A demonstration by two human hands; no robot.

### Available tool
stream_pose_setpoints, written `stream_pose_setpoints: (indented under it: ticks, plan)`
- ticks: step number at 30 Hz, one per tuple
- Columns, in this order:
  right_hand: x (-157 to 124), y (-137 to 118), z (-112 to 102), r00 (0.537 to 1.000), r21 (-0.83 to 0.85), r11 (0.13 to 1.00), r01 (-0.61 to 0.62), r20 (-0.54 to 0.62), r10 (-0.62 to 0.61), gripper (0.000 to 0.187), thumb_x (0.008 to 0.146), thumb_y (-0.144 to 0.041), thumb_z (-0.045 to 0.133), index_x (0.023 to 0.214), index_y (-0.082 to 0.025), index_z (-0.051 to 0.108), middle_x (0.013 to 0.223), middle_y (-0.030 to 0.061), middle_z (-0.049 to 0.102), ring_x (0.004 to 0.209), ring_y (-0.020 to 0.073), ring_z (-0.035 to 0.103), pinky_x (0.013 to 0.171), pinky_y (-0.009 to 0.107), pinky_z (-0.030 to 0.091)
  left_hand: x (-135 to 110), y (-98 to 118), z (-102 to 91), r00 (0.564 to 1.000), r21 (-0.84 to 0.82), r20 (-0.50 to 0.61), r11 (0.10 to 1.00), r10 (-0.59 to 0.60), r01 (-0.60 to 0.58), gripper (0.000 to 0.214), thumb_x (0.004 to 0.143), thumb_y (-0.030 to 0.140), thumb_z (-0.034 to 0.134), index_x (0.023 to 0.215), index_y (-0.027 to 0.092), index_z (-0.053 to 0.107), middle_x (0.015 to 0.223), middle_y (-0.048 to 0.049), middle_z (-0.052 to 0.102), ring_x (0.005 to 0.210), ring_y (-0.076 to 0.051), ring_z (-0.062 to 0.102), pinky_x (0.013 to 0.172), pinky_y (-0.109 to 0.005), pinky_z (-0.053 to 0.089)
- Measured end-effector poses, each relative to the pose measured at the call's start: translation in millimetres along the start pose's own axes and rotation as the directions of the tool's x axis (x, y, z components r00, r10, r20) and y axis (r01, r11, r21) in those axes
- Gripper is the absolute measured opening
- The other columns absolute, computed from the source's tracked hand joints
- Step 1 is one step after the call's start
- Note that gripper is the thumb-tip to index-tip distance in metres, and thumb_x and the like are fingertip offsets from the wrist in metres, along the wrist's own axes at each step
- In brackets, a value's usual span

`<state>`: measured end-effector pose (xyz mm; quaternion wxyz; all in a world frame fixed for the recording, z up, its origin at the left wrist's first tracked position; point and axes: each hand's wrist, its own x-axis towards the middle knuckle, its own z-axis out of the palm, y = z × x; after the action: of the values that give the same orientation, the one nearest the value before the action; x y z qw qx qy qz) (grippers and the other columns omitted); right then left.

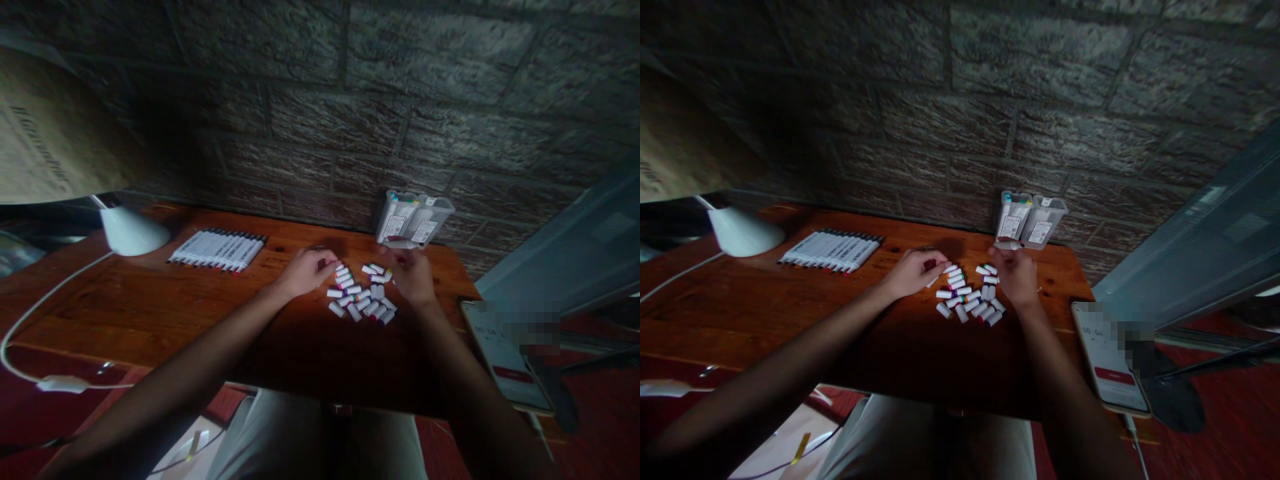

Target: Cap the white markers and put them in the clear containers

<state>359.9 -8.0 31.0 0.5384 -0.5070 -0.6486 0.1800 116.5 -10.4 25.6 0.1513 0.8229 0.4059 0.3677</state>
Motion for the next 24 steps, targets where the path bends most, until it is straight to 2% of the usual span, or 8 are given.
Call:
stream_pose_setpoints:
  ticks: [4,8,12,15,18,20,22,24]
  plan:
    - [-1,10,0,0.994,-0.275,0.956,0.102,0.066,-0.087,0.011,0.082,-0.025,0.065,0.09,-0.02,0.07,0.098,0.0105,0.078,0.094,0.0259,0.074,0.086,0.039,0.055,0,1,-0.7,1.0,0.007,-0.008,1.0,0.002,-0.002,0.022,0.091,0.03,0.056,0.081,0.017,0.07,0.072,-0.0015,0.065,0.065,-0.013,0.055,0.062,-0.025,0.039]
    - [-1,15,0,0.99,-0.415,0.91,0.025,0.134,0.034,0.019,0.079,-0.02,0.066,0.098,-0.021,0.067,0.097,0.0074,0.079,0.089,0.0262,0.075,0.082,0.038,0.056,0,1,-1.1,1.0,0.014,-0.021,1.0,-0.003,0.003,0.022,0.091,0.03,0.056,0.079,0.016,0.069,0.069,-0.0003,0.064,0.062,-0.012,0.055,0.062,-0.024,0.039]
    - [0,19,1,0.977,-0.467,0.884,0.001,0.188,0.097,0.023,0.081,-0.02,0.065,0.104,-0.022,0.065,0.099,0.0054,0.078,0.093,0.0238,0.074,0.082,0.033,0.056,0,1,-0.9,0.999,0.025,-0.032,0.999,0.032,-0.032,0.022,0.091,0.03,0.056,0.078,0.017,0.068,0.068,0.0002,0.063,0.063,-0.012,0.055,0.061,-0.023,0.039]
    - [1,18,1,0.976,-0.458,0.889,-0.002,0.194,0.102,0.021,0.082,-0.024,0.065,0.103,-0.022,0.065,0.101,0.0066,0.078,0.096,0.026,0.073,0.085,0.037,0.056,0,2,-1.1,0.998,0.023,-0.049,0.999,0.032,-0.031,0.02,0.091,0.028,0.057,0.079,0.017,0.068,0.069,-0.0002,0.064,0.064,-0.012,0.055,0.062,-0.024,0.04]
    - [-1,12,0,0.976,-0.353,0.935,0.024,0.209,0.054,0.022,0.084,-0.027,0.064,0.105,-0.021,0.066,0.105,0.0088,0.077,0.097,0.0274,0.073,0.086,0.041,0.056,0,2,-1.5,0.998,0.025,-0.051,0.999,0.026,-0.025,0.021,0.091,0.027,0.057,0.077,0.017,0.067,0.069,-0.0003,0.065,0.064,-0.012,0.056,0.062,-0.024,0.04]
    - [-4,8,1,0.961,-0.155,0.987,0.046,0.277,-0.001,0.027,0.084,-0.029,0.065,0.11,-0.022,0.065,0.106,0.0083,0.076,0.096,0.0252,0.074,0.085,0.039,0.057,0,2,-1.9,0.998,0.031,-0.049,0.999,0.027,-0.025,0.021,0.091,0.027,0.057,0.077,0.017,0.068,0.069,-0.0002,0.065,0.063,-0.012,0.056,0.062,-0.024,0.04]
    - [-9,3,3,0.926,0.058,0.998,0.035,0.374,-0.054,0.035,0.083,-0.031,0.069,0.116,-0.023,0.063,0.104,0.0065,0.076,0.094,0.0224,0.074,0.084,0.036,0.059,1,2,-3.1,0.998,0.041,-0.062,0.999,0.025,-0.023,0.021,0.091,0.027,0.057,0.078,0.016,0.069,0.07,-0.0003,0.066,0.063,-0.012,0.056,0.062,-0.024,0.039]
    - [-14,-2,6,0.881,0.179,0.984,-0.009,0.467,-0.077,0.041,0.081,-0.031,0.072,0.12,-0.024,0.061,0.101,0.0047,0.077,0.092,0.0206,0.074,0.083,0.035,0.059,2,1,-5.9,0.996,0.057,-0.088,0.998,0.023,-0.018,0.02,0.091,0.027,0.057,0.08,0.017,0.07,0.072,-0.0006,0.068,0.064,-0.012,0.057,0.062,-0.024,0.04]
